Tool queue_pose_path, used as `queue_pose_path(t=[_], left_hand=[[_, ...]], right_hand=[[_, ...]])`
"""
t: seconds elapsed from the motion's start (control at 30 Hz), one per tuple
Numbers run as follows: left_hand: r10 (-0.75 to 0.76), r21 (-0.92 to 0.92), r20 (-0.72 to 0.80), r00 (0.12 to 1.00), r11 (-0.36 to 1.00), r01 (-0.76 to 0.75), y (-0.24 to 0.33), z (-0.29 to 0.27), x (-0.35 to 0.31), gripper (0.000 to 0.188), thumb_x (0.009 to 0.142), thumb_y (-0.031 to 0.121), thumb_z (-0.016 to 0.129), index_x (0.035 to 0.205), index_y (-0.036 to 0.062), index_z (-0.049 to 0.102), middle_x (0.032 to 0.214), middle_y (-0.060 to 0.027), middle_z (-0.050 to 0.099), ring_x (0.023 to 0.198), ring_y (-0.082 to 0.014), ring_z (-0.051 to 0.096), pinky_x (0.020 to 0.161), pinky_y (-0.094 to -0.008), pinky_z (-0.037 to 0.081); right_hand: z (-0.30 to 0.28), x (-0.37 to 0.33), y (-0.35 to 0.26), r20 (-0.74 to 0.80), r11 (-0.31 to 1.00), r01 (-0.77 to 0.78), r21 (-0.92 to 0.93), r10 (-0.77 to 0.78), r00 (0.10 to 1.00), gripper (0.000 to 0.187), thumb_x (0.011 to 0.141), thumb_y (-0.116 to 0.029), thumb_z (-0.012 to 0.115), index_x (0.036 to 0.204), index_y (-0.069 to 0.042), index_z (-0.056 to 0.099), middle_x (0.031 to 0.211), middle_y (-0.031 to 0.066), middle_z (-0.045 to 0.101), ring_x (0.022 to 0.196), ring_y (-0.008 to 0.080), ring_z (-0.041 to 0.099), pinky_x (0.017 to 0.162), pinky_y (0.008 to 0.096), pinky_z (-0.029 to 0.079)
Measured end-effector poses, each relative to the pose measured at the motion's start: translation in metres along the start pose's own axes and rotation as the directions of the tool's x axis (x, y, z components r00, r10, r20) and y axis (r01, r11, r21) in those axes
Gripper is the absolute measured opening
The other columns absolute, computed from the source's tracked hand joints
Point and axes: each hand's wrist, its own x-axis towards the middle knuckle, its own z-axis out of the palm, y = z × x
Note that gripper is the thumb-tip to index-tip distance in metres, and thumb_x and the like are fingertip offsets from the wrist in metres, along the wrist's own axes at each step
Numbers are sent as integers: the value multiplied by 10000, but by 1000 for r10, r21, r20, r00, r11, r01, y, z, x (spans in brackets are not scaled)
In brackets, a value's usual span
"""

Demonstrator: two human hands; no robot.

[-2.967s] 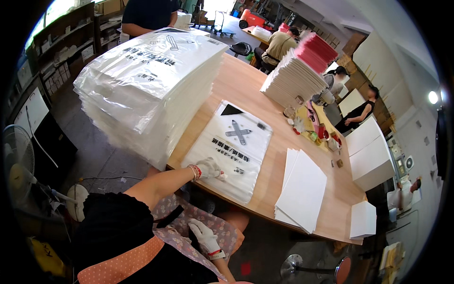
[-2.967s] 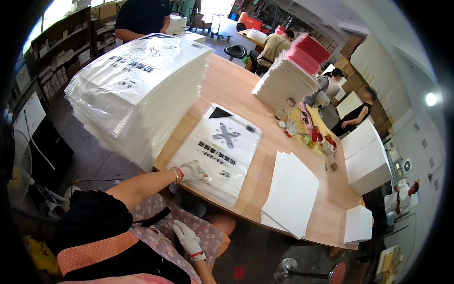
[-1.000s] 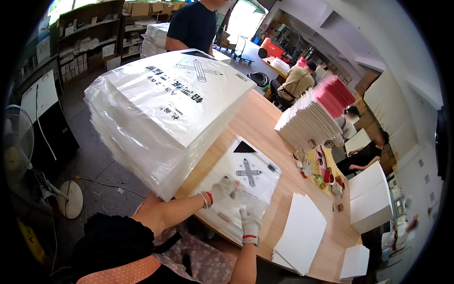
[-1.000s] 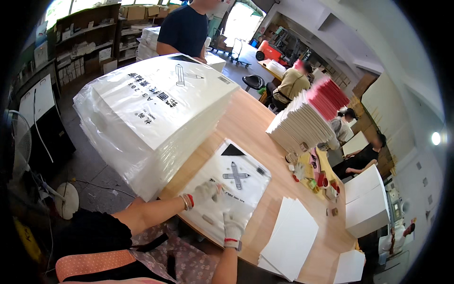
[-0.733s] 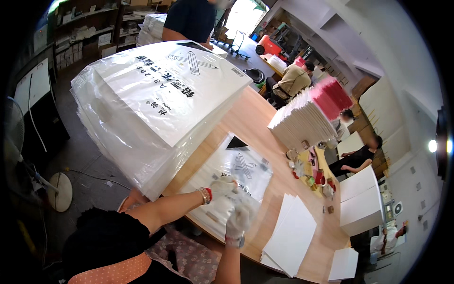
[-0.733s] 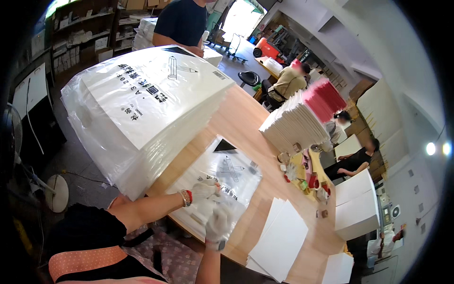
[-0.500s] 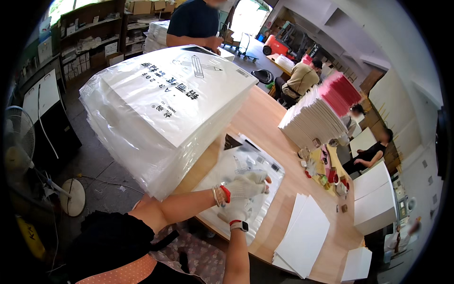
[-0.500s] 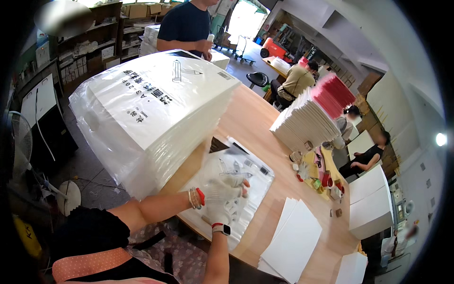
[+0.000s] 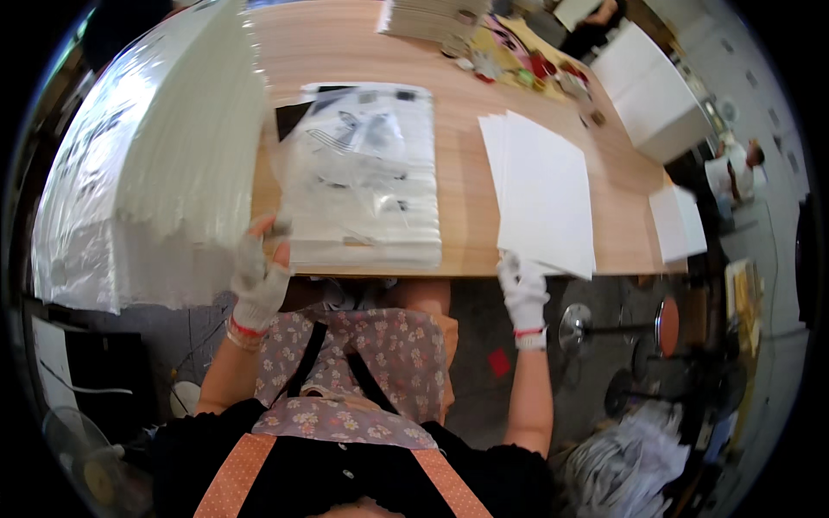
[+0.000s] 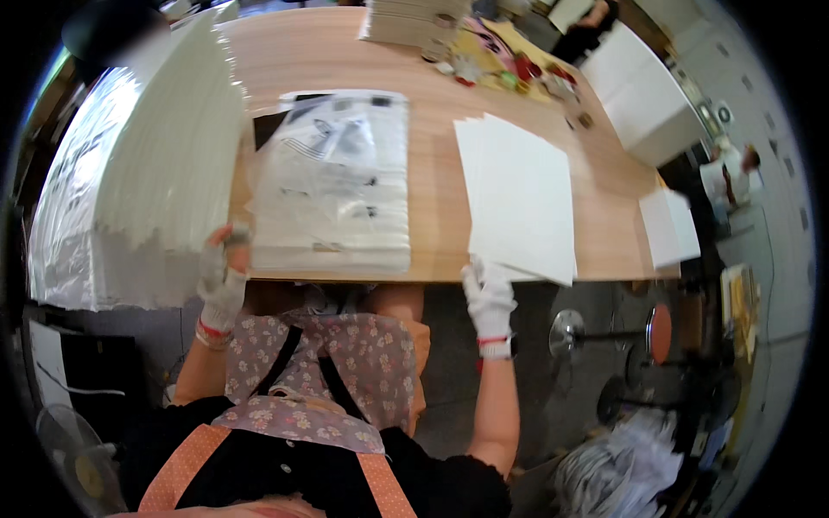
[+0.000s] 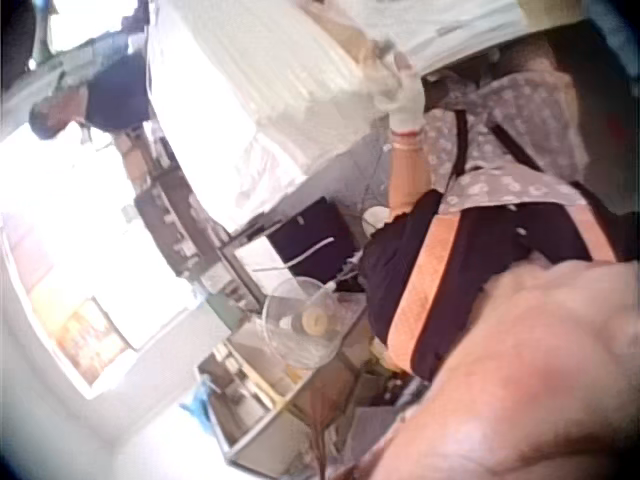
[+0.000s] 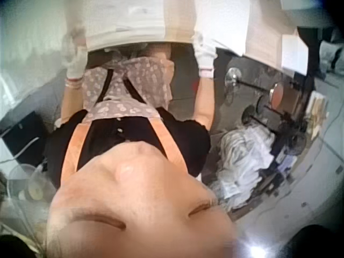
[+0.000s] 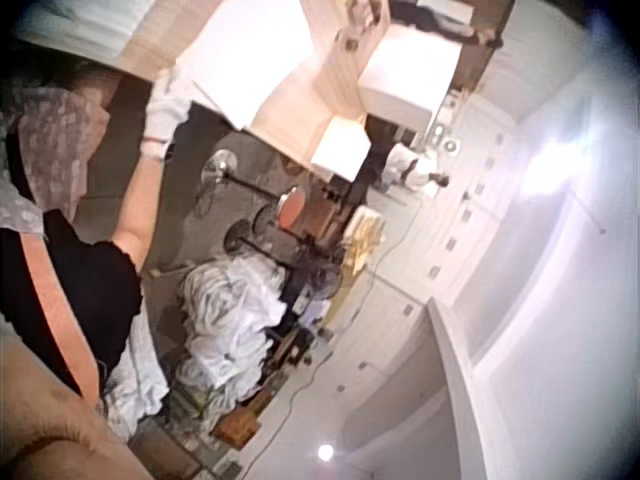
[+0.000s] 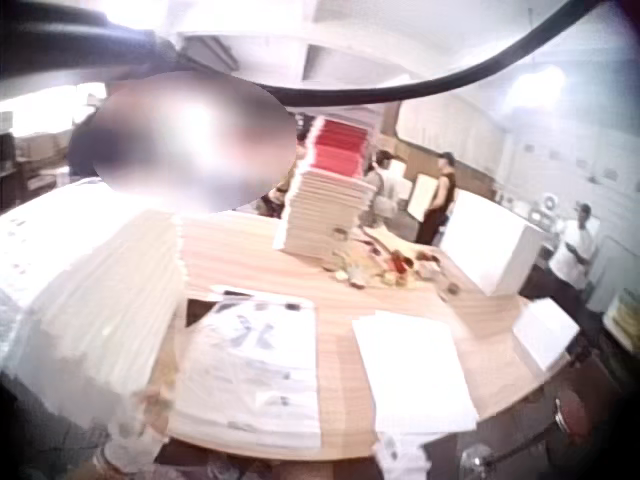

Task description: The person packs white paper sheets into clear plastic bags at a wooden table. They repeatedly pick up stacks of paper, insert them into bags, and place the filled bags on a growing pile.

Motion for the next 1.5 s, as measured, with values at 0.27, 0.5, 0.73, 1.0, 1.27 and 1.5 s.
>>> queue_pose_path(t=[0.27,0.5,0.73,1.0,1.27,1.5], left_hand=[[-205,50,512,834,977,209,43,9,-76,161,831,-48,535,983,-3,563,845,-98,614,723,-186,598,659,-261,482],[-348,-73,802,486,751,657,40,115,-69,155,914,79,550,1031,-23,541,876,-65,626,814,-116,603,735,-250,500],[-321,-145,946,51,-280,949,8,217,-43,334,952,281,465,1173,32,496,1068,-103,589,962,-214,596,914,-376,484],[-266,114,911,315,897,428,80,88,-5,458,860,281,503,1250,45,463,1108,-134,594,1040,-208,562,897,-335,441],[34,456,607,794,803,-383,29,138,-149,644,837,240,508,1405,26,295,1264,-213,527,1205,-258,501,984,-325,397],[-107,-36,711,696,982,187,22,63,-60,481,806,160,575,1240,-17,470,1158,-194,577,1084,-304,559,903,-334,442]], right_hand=[[12,65,62,117,943,-2,-332,44,992,798,804,-475,630,1410,-74,299,1055,253,596,972,375,578,835,459,461],[-3,108,113,25,983,7,-186,-3,1000,335,888,-411,507,1053,-133,593,857,137,658,770,351,625,651,421,494],[0,-22,-25,162,810,552,-199,-528,833,220,866,-315,536,929,-113,596,804,142,611,665,314,592,575,435,484],[11,-132,61,272,201,-366,909,379,885,391,922,-270,528,1190,14,523,1112,128,597,986,247,589,859,347,492],[86,-73,-127,381,536,-324,779,5,925,406,930,-244,511,1232,27,492,1132,133,586,1007,232,577,881,342,488],[113,27,-203,298,873,-35,487,-128,946,408,930,-241,512,1237,27,489,1138,133,583,1012,232,575,884,342,487]])
